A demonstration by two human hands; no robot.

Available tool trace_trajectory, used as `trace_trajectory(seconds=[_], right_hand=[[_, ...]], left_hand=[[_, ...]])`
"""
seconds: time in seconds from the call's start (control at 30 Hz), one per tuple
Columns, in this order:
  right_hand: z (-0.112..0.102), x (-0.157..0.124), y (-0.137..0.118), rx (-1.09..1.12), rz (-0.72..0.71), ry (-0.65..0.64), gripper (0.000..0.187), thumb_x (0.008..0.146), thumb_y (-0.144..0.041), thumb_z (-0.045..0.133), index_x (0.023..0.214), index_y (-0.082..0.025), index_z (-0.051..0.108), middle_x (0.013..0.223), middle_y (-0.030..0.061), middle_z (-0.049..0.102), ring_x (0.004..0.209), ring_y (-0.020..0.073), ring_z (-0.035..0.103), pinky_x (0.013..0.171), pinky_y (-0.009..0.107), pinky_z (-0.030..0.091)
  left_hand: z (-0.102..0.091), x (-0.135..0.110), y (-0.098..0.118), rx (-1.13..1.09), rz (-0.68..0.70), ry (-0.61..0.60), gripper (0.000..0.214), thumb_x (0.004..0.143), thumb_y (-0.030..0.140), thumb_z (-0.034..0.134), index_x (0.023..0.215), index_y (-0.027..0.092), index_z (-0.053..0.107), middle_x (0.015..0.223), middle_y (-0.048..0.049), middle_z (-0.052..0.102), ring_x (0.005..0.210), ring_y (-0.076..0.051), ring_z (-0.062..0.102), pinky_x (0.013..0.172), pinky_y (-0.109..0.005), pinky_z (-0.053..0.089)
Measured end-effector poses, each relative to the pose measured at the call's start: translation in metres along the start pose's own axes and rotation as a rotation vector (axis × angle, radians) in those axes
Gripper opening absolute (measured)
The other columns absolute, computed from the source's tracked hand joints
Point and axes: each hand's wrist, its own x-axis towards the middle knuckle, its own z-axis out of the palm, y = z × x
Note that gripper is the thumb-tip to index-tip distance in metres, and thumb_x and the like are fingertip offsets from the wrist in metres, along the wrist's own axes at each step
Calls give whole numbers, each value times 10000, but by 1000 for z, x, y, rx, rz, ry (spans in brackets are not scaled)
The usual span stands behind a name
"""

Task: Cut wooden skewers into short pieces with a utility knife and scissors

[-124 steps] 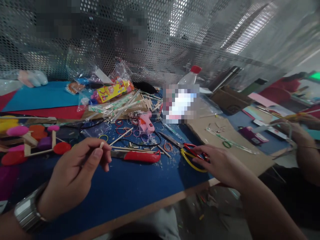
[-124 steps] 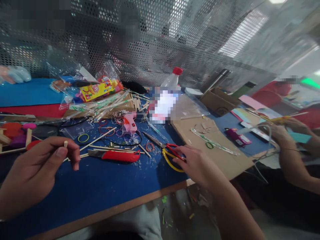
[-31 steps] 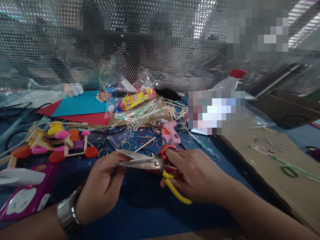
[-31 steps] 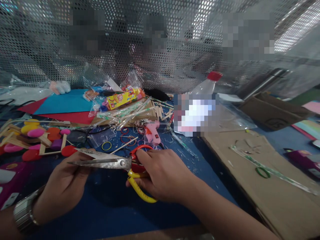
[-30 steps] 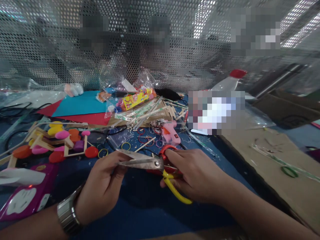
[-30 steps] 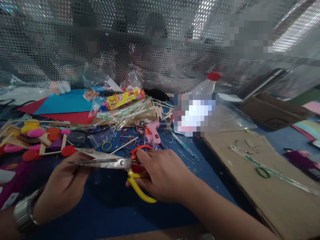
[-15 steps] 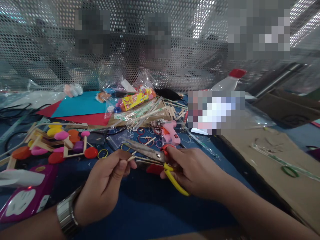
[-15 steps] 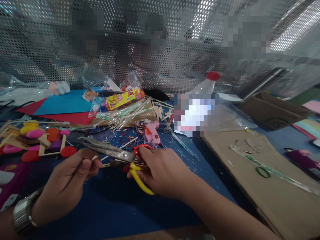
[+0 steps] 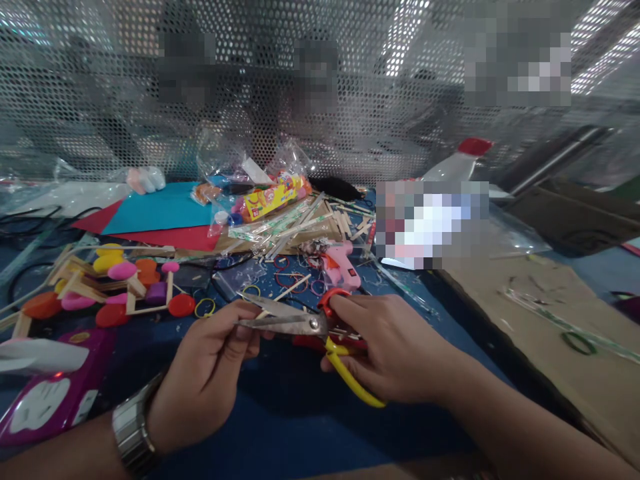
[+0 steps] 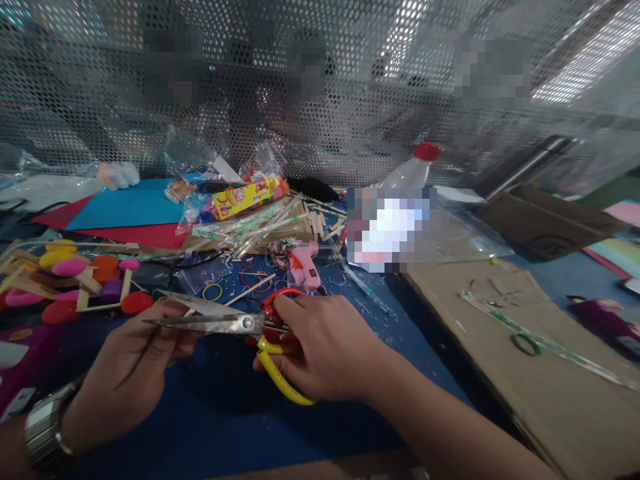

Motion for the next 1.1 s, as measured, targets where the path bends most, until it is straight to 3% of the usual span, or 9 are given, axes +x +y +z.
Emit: trace_trajectory(seconds=[0.37, 0.53, 0.67, 0.8, 0.93, 1.1], right_hand=[[3, 2, -1, 16, 10, -10, 248, 936, -456, 538, 848, -228, 492, 805, 67, 707, 666, 199, 624, 595, 305, 339], [0, 3, 3, 81, 6, 76, 296, 930, -512, 521, 845, -239, 444, 754, 50, 661, 613, 187, 572, 579, 295, 337], [-2, 5, 3, 48, 102, 87, 280, 888, -489, 569, 825, -245, 448, 696, 30, 616, 579, 184, 535, 563, 289, 325], [1, 6, 1, -27, 176, 60, 208, 846, -384, 611, 806, -244, 462, 682, 22, 606, 566, 175, 508, 557, 278, 312], [3, 8, 2, -48, 189, 29, 211, 826, -363, 672, 829, -237, 503, 725, 31, 637, 598, 187, 539, 565, 277, 309], [4, 8, 2, -36, 171, -28, 221, 814, -338, 727, 851, -228, 539, 801, 35, 685, 651, 187, 590, 588, 275, 322]], left_hand=[[0, 1, 3, 48, 38, -8, 361, 1083, 380, 376, 903, 224, 648, 770, -7, 634, 613, -106, 575, 550, -216, 481], [2, 0, 6, 6, -21, 13, 347, 1086, 375, 345, 897, 215, 588, 716, 12, 562, 597, -111, 532, 543, -228, 458], [3, 0, 15, 161, 62, -94, 319, 1068, 289, 338, 801, 222, 498, 643, 44, 490, 551, -104, 453, 516, -245, 369], [2, 1, 19, 310, 158, -189, 194, 987, 245, 448, 794, 234, 424, 662, 57, 475, 570, -113, 439, 532, -266, 344], [-3, 6, 15, 320, 99, -46, 140, 982, 226, 437, 850, 241, 392, 788, 28, 525, 684, -135, 482, 627, -290, 409], [-7, 12, 13, 120, -9, 132, 129, 996, 191, 352, 881, 242, 380, 909, -11, 518, 834, -166, 491, 744, -322, 455]])
